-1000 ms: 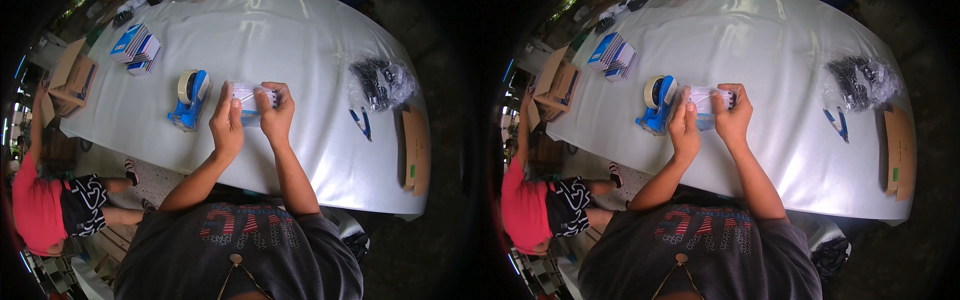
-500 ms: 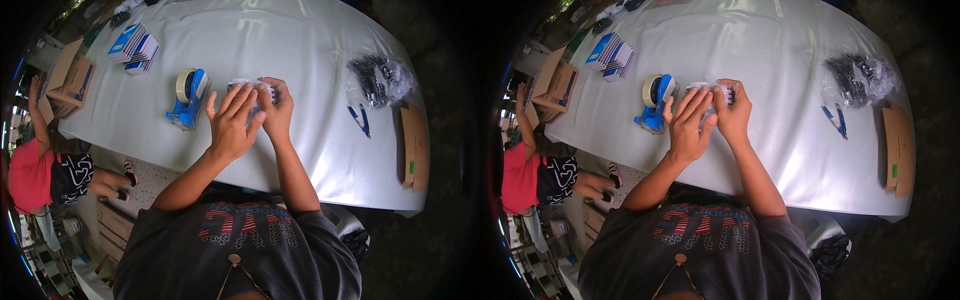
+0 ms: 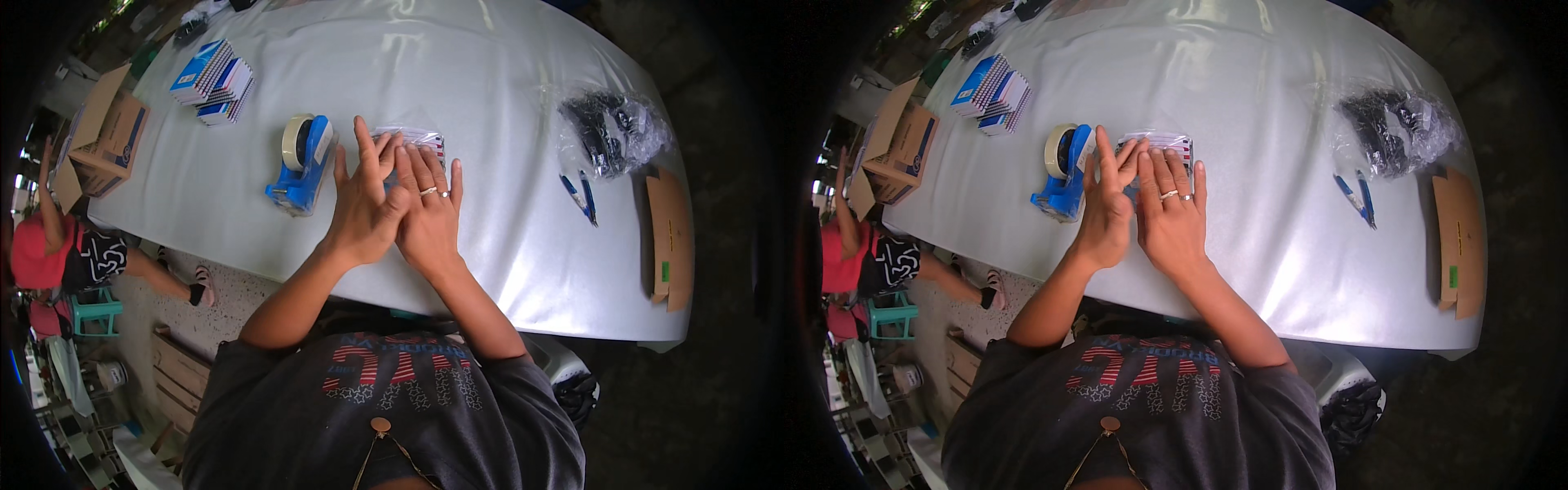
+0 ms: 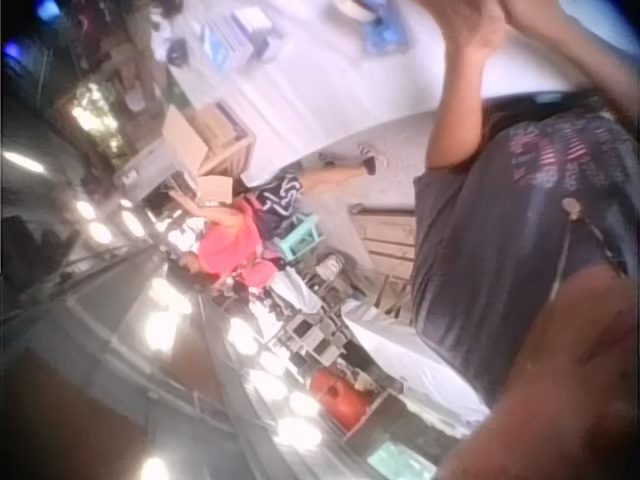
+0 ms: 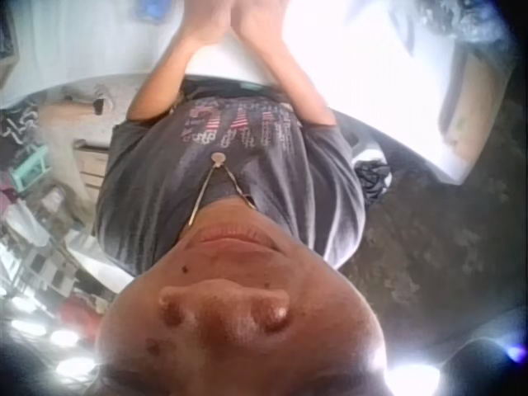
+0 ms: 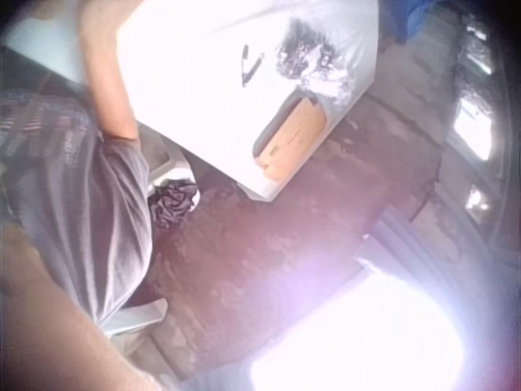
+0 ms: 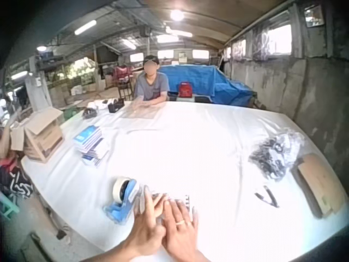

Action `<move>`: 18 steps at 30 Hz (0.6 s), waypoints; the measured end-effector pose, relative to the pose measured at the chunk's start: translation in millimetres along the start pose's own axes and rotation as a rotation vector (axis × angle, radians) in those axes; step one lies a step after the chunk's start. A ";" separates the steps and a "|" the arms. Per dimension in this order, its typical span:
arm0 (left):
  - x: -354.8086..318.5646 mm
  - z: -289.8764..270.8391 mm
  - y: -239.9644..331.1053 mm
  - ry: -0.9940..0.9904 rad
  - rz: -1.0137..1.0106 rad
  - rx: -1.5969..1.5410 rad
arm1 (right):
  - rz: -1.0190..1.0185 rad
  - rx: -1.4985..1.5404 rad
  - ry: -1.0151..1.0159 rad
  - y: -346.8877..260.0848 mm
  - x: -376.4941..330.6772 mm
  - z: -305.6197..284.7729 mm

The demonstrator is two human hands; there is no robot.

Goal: The person places stacks of small notebooks into plastic bags by hand and seals the bags with adhesive tape using a blue tape dispenser.

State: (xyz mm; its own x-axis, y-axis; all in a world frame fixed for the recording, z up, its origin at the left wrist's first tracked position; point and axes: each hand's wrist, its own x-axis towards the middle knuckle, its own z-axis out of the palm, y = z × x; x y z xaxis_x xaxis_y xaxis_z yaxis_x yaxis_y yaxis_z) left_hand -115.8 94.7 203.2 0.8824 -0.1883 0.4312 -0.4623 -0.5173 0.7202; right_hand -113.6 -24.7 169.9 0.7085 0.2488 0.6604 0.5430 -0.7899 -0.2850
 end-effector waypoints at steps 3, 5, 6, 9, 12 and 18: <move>13.5 -16.9 -7.3 -0.009 -0.098 -0.366 | -0.073 -0.013 0.022 2.6 4.5 -2.7; 34.5 -25.6 -9.2 0.067 -0.231 -0.471 | -0.089 -0.040 0.022 5.3 5.8 -3.5; 46.2 -26.8 -16.7 0.070 -0.231 -0.460 | -0.117 -0.057 0.026 4.4 7.3 -4.0; 72.5 -38.5 -27.3 -0.196 0.017 0.128 | -0.133 -0.075 0.039 1.9 12.1 -2.0; 99.0 -43.5 -25.4 -0.238 -0.294 -0.147 | -0.159 -0.068 0.026 7.5 6.4 -2.1; 90.6 -17.4 -32.8 -0.240 -0.024 0.018 | -0.178 -0.129 0.012 11.9 4.9 -3.3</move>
State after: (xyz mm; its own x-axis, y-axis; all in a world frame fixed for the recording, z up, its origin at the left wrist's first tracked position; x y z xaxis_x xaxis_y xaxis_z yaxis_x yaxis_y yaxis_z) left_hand -22.2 109.1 228.1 0.8897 -0.3678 0.2704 -0.4408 -0.5382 0.7183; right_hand -105.1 -34.7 172.0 0.6007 0.3852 0.7005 0.5965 -0.7994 -0.0719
